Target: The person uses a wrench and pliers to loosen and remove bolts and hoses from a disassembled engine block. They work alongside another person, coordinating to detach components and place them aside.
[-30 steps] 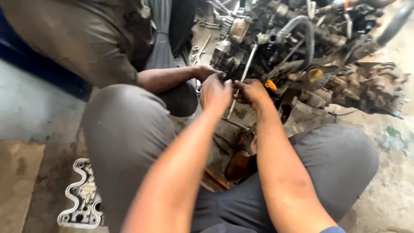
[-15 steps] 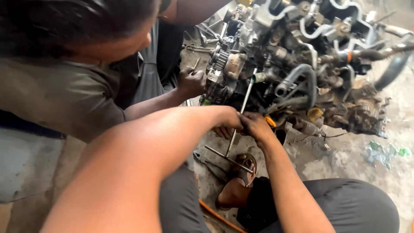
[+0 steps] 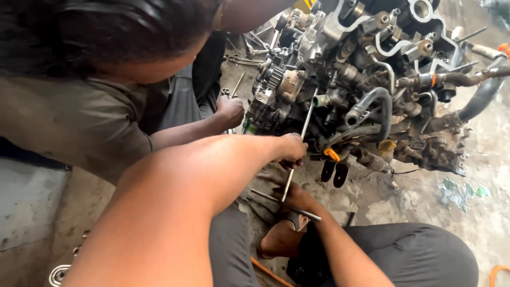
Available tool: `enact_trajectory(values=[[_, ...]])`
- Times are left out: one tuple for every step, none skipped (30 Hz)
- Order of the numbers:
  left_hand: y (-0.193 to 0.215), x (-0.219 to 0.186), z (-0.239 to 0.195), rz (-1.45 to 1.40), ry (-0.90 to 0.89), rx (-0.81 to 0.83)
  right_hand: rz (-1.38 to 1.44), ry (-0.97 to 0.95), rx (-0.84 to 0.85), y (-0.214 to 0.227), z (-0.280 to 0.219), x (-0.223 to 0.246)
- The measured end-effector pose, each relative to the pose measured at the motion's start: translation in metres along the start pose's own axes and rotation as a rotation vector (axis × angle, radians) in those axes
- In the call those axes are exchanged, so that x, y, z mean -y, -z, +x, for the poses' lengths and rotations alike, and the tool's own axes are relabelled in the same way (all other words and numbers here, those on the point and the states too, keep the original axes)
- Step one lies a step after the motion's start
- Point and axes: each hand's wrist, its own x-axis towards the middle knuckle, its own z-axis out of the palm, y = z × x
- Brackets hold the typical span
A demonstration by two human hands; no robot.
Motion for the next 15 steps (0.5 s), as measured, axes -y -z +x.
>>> enact_trajectory(values=[[0.003,0.000,-0.001,-0.006,-0.005,-0.009,0.039,0.159,0.068,-0.001,-0.001,0.013],[0.007,0.001,-0.003,-0.007,-0.007,-0.017,0.081,0.315,0.135,0.001,-0.003,0.026],[0.010,0.002,-0.004,-0.005,-0.012,-0.023,-0.003,0.220,0.172,0.007,-0.007,0.039],[0.012,0.001,-0.004,-0.003,-0.017,-0.023,-0.084,0.121,0.203,0.016,-0.013,0.052],[0.013,0.002,-0.003,-0.001,-0.019,-0.024,-0.166,0.021,0.234,0.023,-0.017,0.066],[0.015,0.001,-0.003,0.002,-0.023,-0.027,-0.267,-0.080,0.318,0.034,-0.023,0.079],[0.015,0.001,-0.002,0.007,-0.025,-0.026,-0.367,-0.181,0.404,0.050,-0.033,0.091],[0.018,0.001,-0.002,0.008,-0.025,-0.031,-0.470,-0.276,0.493,0.060,-0.041,0.102],[0.020,0.001,-0.002,0.007,-0.028,-0.035,-0.201,-0.335,0.470,0.069,-0.050,0.109],[0.021,0.001,-0.002,0.003,-0.030,-0.038,0.070,-0.388,0.443,0.081,-0.061,0.109],[0.021,0.001,-0.002,0.002,-0.031,-0.041,0.340,-0.438,0.411,0.091,-0.067,0.104],[0.021,0.001,-0.001,-0.001,-0.034,-0.042,0.591,-0.285,0.409,0.092,-0.067,0.094],[0.021,0.001,-0.001,0.003,-0.036,-0.042,0.837,-0.125,0.401,0.087,-0.063,0.079],[0.018,-0.001,0.001,0.007,-0.038,-0.039,1.074,0.045,0.382,0.080,-0.056,0.061],[0.016,-0.003,0.001,0.010,-0.041,-0.034,0.814,-0.031,0.259,0.066,-0.042,0.045]])
